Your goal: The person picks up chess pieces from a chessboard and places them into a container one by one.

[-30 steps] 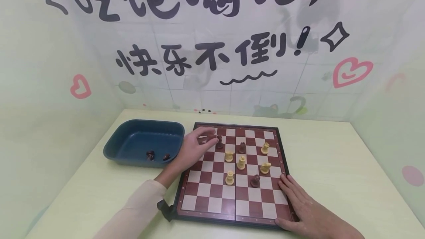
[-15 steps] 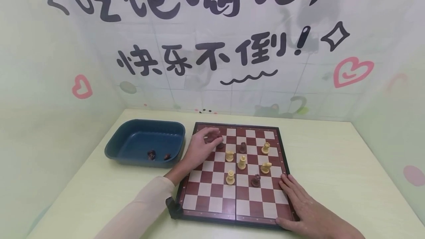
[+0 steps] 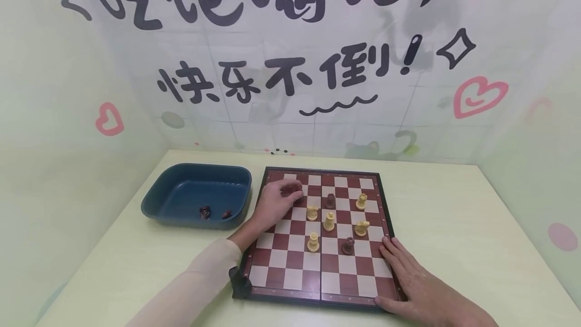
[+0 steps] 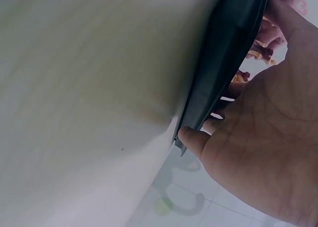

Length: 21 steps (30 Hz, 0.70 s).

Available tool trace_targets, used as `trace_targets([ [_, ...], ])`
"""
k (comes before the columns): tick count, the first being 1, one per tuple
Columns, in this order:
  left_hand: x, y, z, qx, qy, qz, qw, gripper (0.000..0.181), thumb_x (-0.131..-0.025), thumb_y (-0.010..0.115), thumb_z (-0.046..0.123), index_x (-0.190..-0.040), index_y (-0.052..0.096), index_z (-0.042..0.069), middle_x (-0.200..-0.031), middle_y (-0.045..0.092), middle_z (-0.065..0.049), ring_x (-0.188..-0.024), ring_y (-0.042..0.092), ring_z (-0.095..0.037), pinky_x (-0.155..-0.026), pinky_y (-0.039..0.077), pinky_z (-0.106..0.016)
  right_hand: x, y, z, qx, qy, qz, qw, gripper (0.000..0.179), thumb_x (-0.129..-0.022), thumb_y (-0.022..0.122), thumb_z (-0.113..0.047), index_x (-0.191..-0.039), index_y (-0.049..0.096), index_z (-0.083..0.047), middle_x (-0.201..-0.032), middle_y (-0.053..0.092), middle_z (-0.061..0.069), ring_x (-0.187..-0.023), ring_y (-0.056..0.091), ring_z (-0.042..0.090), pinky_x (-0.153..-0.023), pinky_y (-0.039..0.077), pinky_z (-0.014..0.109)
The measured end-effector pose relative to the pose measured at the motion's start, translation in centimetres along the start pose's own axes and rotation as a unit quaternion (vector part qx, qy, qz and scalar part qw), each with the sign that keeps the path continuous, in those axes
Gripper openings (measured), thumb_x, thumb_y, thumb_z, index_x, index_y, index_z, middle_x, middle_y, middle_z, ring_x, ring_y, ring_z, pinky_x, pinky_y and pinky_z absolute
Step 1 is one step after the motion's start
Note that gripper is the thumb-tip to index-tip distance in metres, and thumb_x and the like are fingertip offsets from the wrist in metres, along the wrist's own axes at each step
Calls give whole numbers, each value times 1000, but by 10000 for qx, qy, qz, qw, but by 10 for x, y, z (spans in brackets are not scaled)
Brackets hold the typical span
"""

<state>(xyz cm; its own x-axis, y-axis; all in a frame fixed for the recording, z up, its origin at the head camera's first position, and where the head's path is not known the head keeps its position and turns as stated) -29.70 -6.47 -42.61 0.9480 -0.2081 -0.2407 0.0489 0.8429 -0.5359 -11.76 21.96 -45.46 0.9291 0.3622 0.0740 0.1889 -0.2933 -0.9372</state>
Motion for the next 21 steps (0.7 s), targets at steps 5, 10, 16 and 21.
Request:
trace_targets([
  [5, -1, 3, 0, -94, 12, -58, 9999, 26, -94, 75, 12, -119, 74, 4, -108, 73, -4, -106, 67, -21, -94, 53, -41, 0, -1, 0, 13, -17, -55, 10000, 108, -88, 53, -79, -159, 27, -2, -166, 21, 15, -149, 23, 31, -106, 45, 49],
  [10, 0, 3, 0, -69, 45, -42, 10000, 22, -95, 75, 11, -116, 75, 4, -105, 74, -4, -102, 68, -20, -93, 53, -40, 0, -2, -1, 81, -142, -25, 9999, 107, -89, 55, -77, -159, 27, -1, -165, 21, 16, -149, 23, 32, -106, 45, 49],
  [16, 0, 3, 0, 76, 37, -27, 10000, 22, -95, 74, 9, -116, 74, 3, -104, 74, -3, -101, 68, -19, -92, 54, -39, 0, -4, -3, 228, -267, 80, 9994, 105, -90, 55, -75, -159, 27, 0, -165, 22, 16, -149, 23, 32, -107, 44, 47],
  [21, -1, 3, 0, 55, 24, -13, 10000, 20, -95, 74, 10, -115, 75, 4, -104, 74, -3, -100, 68, -18, -91, 54, -39, 0, -5, -2, 247, -206, 51, 9995, 105, -90, 55, -76, -159, 28, -1, -165, 22, 16, -149, 24, 32, -106, 44, 47],
])
Point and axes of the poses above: each hand's wrist, its own x-axis away from the middle knuckle, its own y-axis out of the palm, z = x × y, the point moved 6 cm from there along -x, towards the middle knuckle
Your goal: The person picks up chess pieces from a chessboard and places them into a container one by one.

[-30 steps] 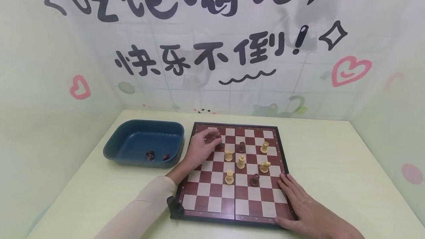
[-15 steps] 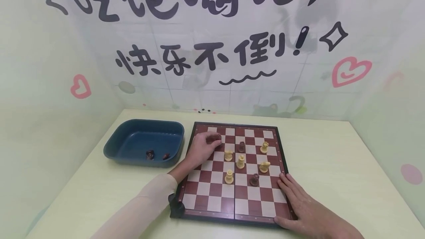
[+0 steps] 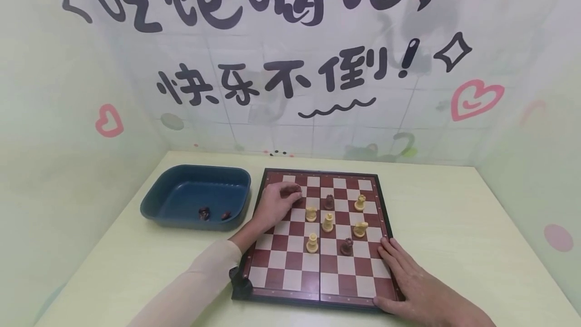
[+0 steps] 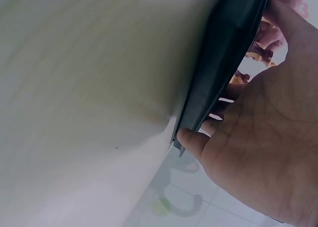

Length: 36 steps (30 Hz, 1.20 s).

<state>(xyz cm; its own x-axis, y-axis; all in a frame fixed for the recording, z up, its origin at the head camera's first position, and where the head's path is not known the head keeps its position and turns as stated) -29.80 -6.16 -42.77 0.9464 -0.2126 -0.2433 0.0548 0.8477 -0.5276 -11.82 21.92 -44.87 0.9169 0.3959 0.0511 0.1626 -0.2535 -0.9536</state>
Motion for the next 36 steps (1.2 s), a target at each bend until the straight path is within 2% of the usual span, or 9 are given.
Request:
trace_targets([
  [7, 1, -4, 0, -38, 49, 1, 10000, 20, -96, 73, 11, -114, 75, 3, -104, 74, -3, -100, 68, -19, -91, 54, -40, -1, 1, -3, -51, 45, -93, 9999, 107, -89, 55, -76, -159, 28, 0, -165, 22, 16, -149, 24, 33, -106, 44, 48],
  [13, -3, -19, 17, 309, 195, 204, 9991, 24, -96, 73, 11, -117, 73, 0, -105, 74, -7, -101, 70, -21, -87, 57, -36, 1, 1, -5, -18, -49, 89, 9999, 105, -90, 58, -74, -159, 27, 0, -165, 23, 16, -148, 25, 33, -105, 45, 48],
  [17, -4, -26, 25, 501, 267, 175, 9982, 25, -96, 73, 10, -119, 73, 0, -106, 73, -8, -102, 70, -22, -85, 58, -34, 2, 2, -5, -65, 13, 119, 9999, 105, -89, 59, -73, -159, 28, -1, -164, 23, 17, -148, 26, 33, -104, 47, 49],
  [23, -3, -31, 23, 376, 256, 155, 9988, 22, -96, 73, 11, -117, 74, 1, -104, 74, -7, -101, 70, -22, -90, 56, -36, 1, 6, -6, -100, 31, 150, 9998, 104, -89, 60, -72, -159, 27, -2, -164, 23, 17, -147, 26, 33, -102, 47, 50],
  [30, 1, -37, 21, 503, 190, 150, 9984, 21, -96, 72, 9, -115, 74, 2, -105, 73, -6, -101, 70, -22, -91, 56, -36, 0, 5, -7, -138, -50, 216, 9997, 104, -89, 62, -71, -158, 28, -1, -163, 25, 18, -147, 27, 34, -102, 48, 50],
  [36, 1, -41, 16, 539, 215, 99, 9983, 24, -97, 72, 10, -118, 73, 0, -106, 73, -9, -100, 71, -23, -85, 58, -38, 0, 6, -6, -127, 23, 287, 9995, 105, -87, 64, -71, -158, 29, -2, -163, 26, 17, -146, 28, 34, -99, 50, 50],
])
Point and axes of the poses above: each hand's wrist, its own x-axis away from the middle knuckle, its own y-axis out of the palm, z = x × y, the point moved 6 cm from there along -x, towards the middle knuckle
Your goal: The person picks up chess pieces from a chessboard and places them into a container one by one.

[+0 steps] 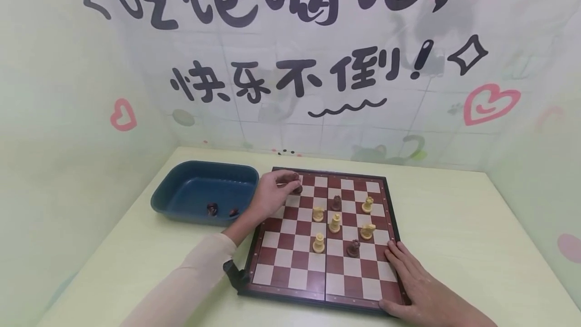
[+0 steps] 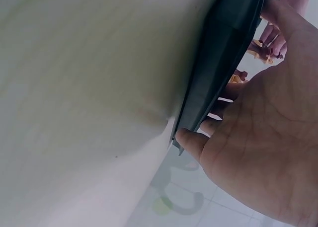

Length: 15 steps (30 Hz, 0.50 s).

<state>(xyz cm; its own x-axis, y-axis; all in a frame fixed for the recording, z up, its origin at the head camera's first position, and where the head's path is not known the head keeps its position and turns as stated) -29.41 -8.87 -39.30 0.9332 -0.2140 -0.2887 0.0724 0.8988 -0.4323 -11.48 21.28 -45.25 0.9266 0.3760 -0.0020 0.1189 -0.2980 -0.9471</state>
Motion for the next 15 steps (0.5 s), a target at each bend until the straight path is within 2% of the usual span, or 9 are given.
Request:
trace_targets([
  [7, 0, -5, -3, -34, -94, -23, 9999, 22, -97, 72, 10, -118, 73, 2, -107, 74, -7, -100, 70, -21, -88, 56, -39, 4, 4, 4, -220, 213, -200, 9993, 106, -87, 63, -72, -159, 26, -3, -164, 23, 16, -147, 26, 34, -99, 49, 51],
  [15, 0, -18, -6, 27, -3, -20, 10000, 20, -97, 71, 8, -116, 74, 2, -101, 75, -7, -88, 73, -20, -81, 58, -38, 4, -1, 0, 80, -87, 110, 9999, 104, -88, 62, -72, -158, 29, -4, -163, 27, 15, -146, 30, 32, -100, 50, 46],
])
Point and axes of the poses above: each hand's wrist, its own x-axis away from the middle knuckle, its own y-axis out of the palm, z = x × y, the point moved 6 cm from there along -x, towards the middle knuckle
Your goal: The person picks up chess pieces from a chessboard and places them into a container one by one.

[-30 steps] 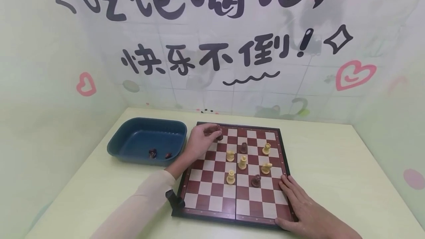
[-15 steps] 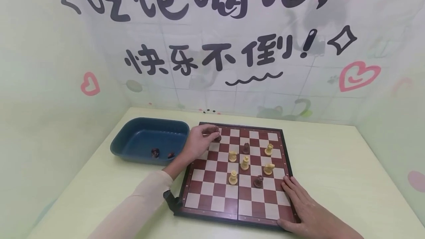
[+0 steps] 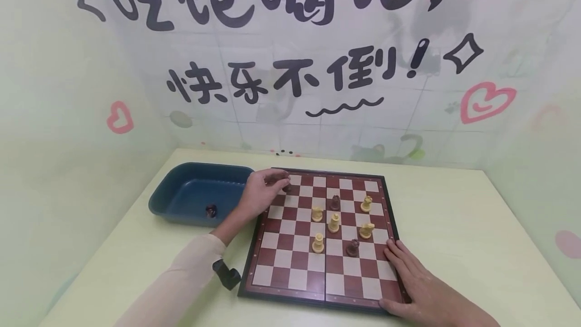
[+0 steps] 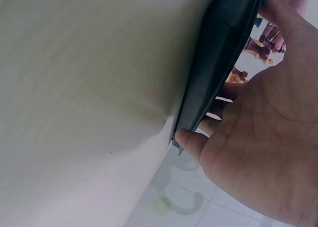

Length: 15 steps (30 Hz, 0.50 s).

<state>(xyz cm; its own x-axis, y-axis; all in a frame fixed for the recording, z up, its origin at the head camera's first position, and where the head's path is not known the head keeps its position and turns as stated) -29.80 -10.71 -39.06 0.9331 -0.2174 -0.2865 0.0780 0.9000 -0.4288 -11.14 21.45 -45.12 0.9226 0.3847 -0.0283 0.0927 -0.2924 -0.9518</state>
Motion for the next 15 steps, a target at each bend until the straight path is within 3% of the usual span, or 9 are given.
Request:
trace_targets([
  [9, -1, -20, -1, -164, 120, 233, 9995, 29, -96, 72, 7, -124, 70, -4, -114, 72, -15, -107, 68, -28, -90, 57, -38, -1, 0, 0, 15, 70, -136, 9999, 104, -88, 61, -73, -159, 28, -3, -164, 25, 15, -147, 28, 32, -101, 49, 47],
  [15, -1, -31, -5, -246, 82, 366, 9990, 28, -97, 71, 8, -122, 71, -4, -113, 73, -15, -109, 68, -29, -92, 56, -41, -1, 0, -1, -8, 43, -198, 9998, 104, -89, 62, -71, -158, 28, -1, -164, 24, 17, -147, 28, 33, -103, 47, 48],
])
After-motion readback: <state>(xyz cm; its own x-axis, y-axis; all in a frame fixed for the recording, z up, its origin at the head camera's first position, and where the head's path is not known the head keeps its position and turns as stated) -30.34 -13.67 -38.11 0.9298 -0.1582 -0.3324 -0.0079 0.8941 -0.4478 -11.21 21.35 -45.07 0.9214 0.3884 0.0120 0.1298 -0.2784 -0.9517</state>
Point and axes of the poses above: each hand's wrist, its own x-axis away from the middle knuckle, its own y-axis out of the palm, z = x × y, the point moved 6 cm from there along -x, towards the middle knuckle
